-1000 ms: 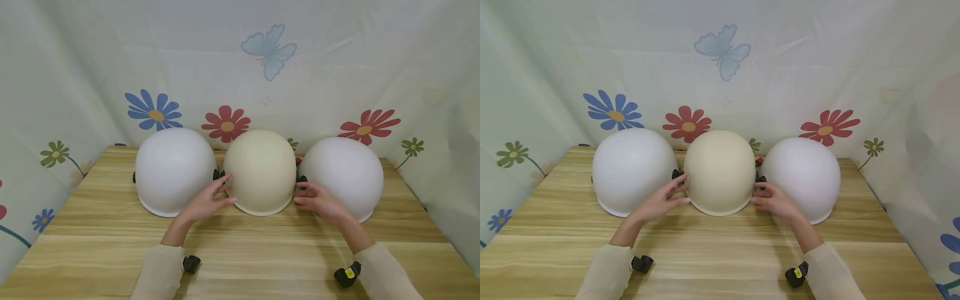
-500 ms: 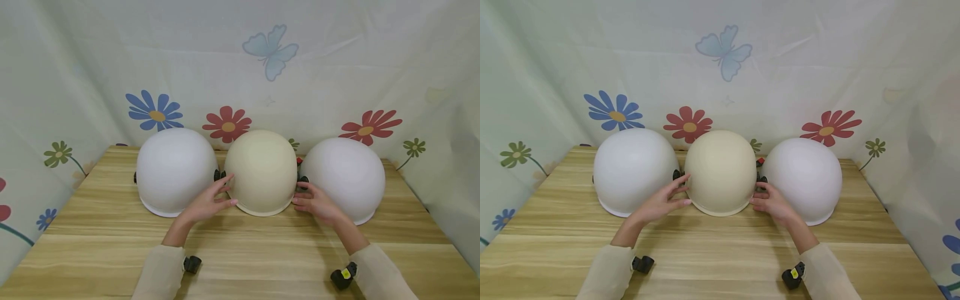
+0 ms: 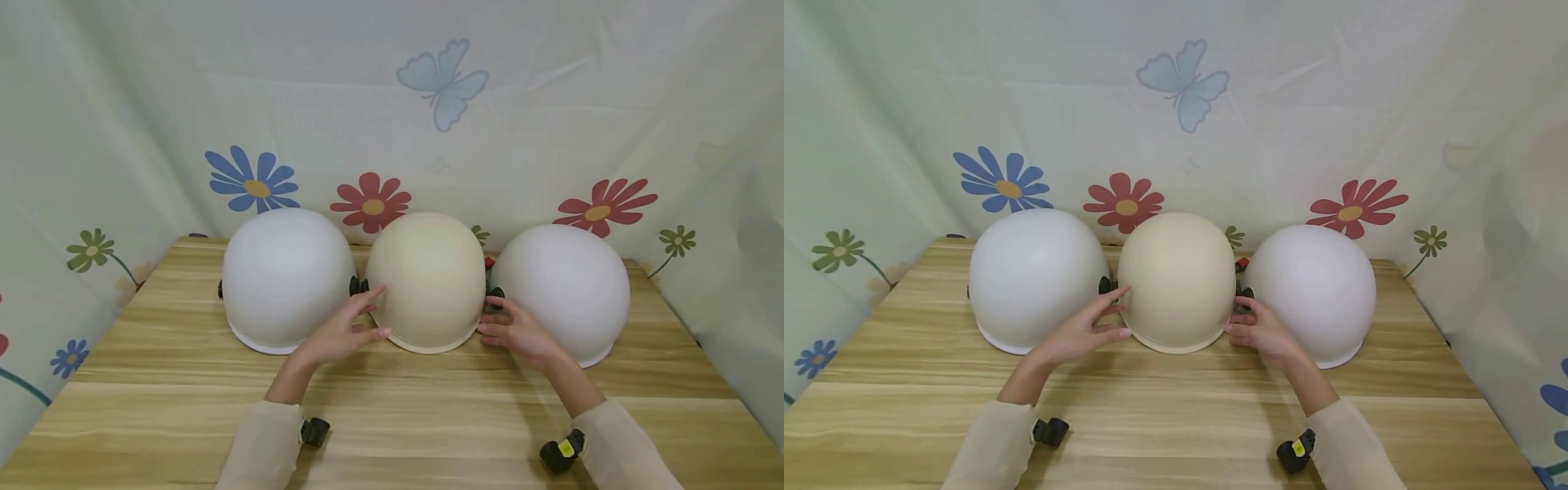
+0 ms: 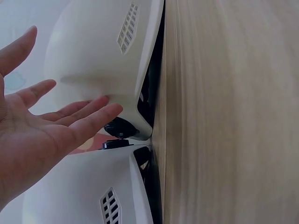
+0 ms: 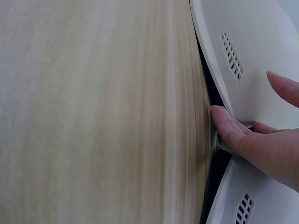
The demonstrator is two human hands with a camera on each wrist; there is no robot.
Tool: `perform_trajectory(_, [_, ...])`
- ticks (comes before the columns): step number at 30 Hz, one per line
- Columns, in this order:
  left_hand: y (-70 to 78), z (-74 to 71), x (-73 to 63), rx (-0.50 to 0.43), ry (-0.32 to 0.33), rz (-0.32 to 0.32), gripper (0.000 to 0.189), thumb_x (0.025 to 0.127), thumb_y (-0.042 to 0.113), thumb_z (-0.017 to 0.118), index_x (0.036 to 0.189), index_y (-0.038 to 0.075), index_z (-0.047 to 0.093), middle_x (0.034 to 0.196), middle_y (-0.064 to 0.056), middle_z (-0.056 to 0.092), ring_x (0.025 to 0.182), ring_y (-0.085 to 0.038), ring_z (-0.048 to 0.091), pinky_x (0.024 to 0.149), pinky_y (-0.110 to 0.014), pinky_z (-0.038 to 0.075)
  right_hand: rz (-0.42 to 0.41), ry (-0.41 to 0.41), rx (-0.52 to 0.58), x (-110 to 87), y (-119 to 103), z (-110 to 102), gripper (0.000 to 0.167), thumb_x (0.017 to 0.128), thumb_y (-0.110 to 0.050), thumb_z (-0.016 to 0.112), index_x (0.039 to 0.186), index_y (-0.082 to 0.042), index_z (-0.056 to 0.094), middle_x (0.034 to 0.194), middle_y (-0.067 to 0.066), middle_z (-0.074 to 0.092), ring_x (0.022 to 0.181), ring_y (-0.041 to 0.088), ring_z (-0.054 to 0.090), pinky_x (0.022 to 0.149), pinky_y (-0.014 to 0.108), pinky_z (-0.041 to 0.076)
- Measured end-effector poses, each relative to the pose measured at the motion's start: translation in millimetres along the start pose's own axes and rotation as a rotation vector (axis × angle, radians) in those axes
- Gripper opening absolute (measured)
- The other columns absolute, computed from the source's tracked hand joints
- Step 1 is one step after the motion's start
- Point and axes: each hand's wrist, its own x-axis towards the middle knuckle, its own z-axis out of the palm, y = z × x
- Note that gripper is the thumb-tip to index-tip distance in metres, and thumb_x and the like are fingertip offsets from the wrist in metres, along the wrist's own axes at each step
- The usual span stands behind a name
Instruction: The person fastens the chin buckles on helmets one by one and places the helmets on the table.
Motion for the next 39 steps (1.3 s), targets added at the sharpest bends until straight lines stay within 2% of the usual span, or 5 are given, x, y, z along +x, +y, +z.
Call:
perform_trajectory(10, [7.6, -4.9, -3.1, -0.025, 0.001, 0.005, 0.078, 0.084, 0.025, 0.068, 0.146, 0.019, 0.021, 0.147, -0.013, 0.02, 0.129, -0.033, 0.03, 0.098, -0.049, 0.033, -0.106, 0.055, 0.005, -11.9, -18.0, 5.7, 0.062, 0.089, 0.006, 0.049, 0.14, 0.005, 0.015, 0.111, 0.023, 0.041, 0.09, 0.02, 0.057, 0.086, 0.038, 0.047])
perform_trajectory(17, [10.2, -9.2, -2.6, -0.038, -0.014, 0.027, 0.079, 0.085, 0.024, 0.066, 0.147, 0.022, 0.016, 0.142, -0.019, 0.028, 0.128, -0.035, 0.032, 0.098, -0.053, 0.032, -0.209, 0.105, 0.042, -18.1, -35.7, 10.5, 0.056, 0.088, 0.006, 0.052, 0.137, 0.003, 0.024, 0.109, 0.018, 0.043, 0.085, 0.015, 0.057, 0.081, 0.032, 0.049])
perform_trajectory(27, [11.1, -12.6, -2.4, -0.044, -0.017, 0.014, 0.083, 0.085, 0.025, 0.066, 0.148, 0.022, 0.011, 0.142, -0.018, 0.027, 0.128, -0.033, 0.032, 0.099, -0.053, 0.03, -0.217, 0.093, 0.086, -21.4, -45.4, 14.3, 0.054, 0.088, 0.007, 0.053, 0.135, -0.001, 0.025, 0.104, 0.014, 0.047, 0.086, 0.013, 0.057, 0.077, 0.025, 0.049])
perform_trajectory(35, [16.8, -13.3, -2.8, -0.058, -0.034, 0.015, 0.084, 0.085, 0.024, 0.066, 0.148, 0.02, 0.01, 0.141, -0.018, 0.03, 0.126, -0.031, 0.036, 0.099, -0.051, 0.033, -0.24, 0.074, 0.18, -21.8, -49.1, 18.1, 0.056, 0.087, 0.011, 0.05, 0.133, -0.011, 0.027, 0.107, 0.014, 0.04, 0.083, 0.015, 0.056, 0.076, 0.03, 0.049])
perform_trajectory(39, [20.0, -13.7, -2.4, -0.07, -0.039, 0.013, 0.082, 0.086, 0.023, 0.065, 0.148, 0.02, 0.011, 0.141, -0.019, 0.029, 0.125, -0.034, 0.037, 0.097, -0.049, 0.036, -0.265, 0.071, 0.209, -22.4, -51.7, 18.8, 0.057, 0.086, 0.015, 0.048, 0.133, -0.011, 0.027, 0.106, 0.014, 0.041, 0.082, 0.016, 0.056, 0.073, 0.028, 0.049])
